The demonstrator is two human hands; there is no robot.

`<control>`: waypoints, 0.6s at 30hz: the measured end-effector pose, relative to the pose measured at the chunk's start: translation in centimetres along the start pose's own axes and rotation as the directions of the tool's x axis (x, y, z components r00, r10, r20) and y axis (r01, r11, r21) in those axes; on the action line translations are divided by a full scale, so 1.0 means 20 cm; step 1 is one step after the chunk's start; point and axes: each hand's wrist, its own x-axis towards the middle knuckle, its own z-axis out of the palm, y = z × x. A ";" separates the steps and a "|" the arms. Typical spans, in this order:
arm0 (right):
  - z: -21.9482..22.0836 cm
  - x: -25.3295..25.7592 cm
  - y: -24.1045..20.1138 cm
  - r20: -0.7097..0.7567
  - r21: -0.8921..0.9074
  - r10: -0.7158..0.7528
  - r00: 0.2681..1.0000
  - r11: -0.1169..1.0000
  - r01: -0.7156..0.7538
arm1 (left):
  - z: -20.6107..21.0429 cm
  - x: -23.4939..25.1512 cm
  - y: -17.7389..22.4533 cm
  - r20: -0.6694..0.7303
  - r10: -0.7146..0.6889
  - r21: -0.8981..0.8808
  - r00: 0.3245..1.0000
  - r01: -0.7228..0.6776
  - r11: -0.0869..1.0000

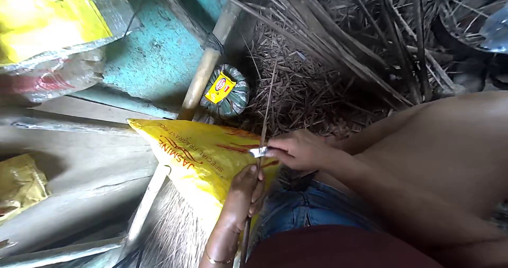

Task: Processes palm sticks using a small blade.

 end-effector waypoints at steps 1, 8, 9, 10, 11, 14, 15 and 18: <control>-0.02 0.01 0.03 -0.044 -0.069 0.069 0.997 0.995 -0.072 | 0.00 0.00 -0.01 -0.005 0.001 0.002 1.000 -0.001 1.000; -0.18 0.03 0.20 -0.226 0.410 0.523 0.822 0.816 -0.407 | -0.02 -0.03 -0.03 0.061 -0.017 -0.028 0.998 0.019 0.999; -0.17 0.02 0.17 -0.178 0.543 0.533 0.827 0.754 -0.370 | -0.02 -0.04 -0.03 0.077 -0.014 -0.030 0.997 0.016 0.999; -0.16 0.02 0.13 -0.109 0.646 0.539 0.835 0.677 -0.352 | -0.02 -0.06 -0.02 0.091 -0.008 -0.023 0.996 0.011 1.000; -0.15 0.02 0.10 -0.049 0.710 0.527 0.848 0.616 -0.342 | -0.03 -0.07 -0.02 0.104 -0.003 -0.014 0.995 0.004 1.000; -0.16 0.03 0.01 -0.016 0.826 0.422 0.907 0.516 -0.226 | -0.05 -0.12 -0.03 0.157 0.032 -0.006 0.987 -0.032 0.999; -0.16 0.04 -0.02 -0.032 0.861 0.396 0.918 0.477 -0.175 | -0.05 -0.14 -0.03 0.181 0.047 -0.007 0.982 -0.047 0.999; -0.19 0.04 -0.06 -0.049 0.924 0.364 0.930 0.371 -0.097 | -0.05 -0.16 -0.02 0.232 0.072 -0.024 0.970 -0.068 0.997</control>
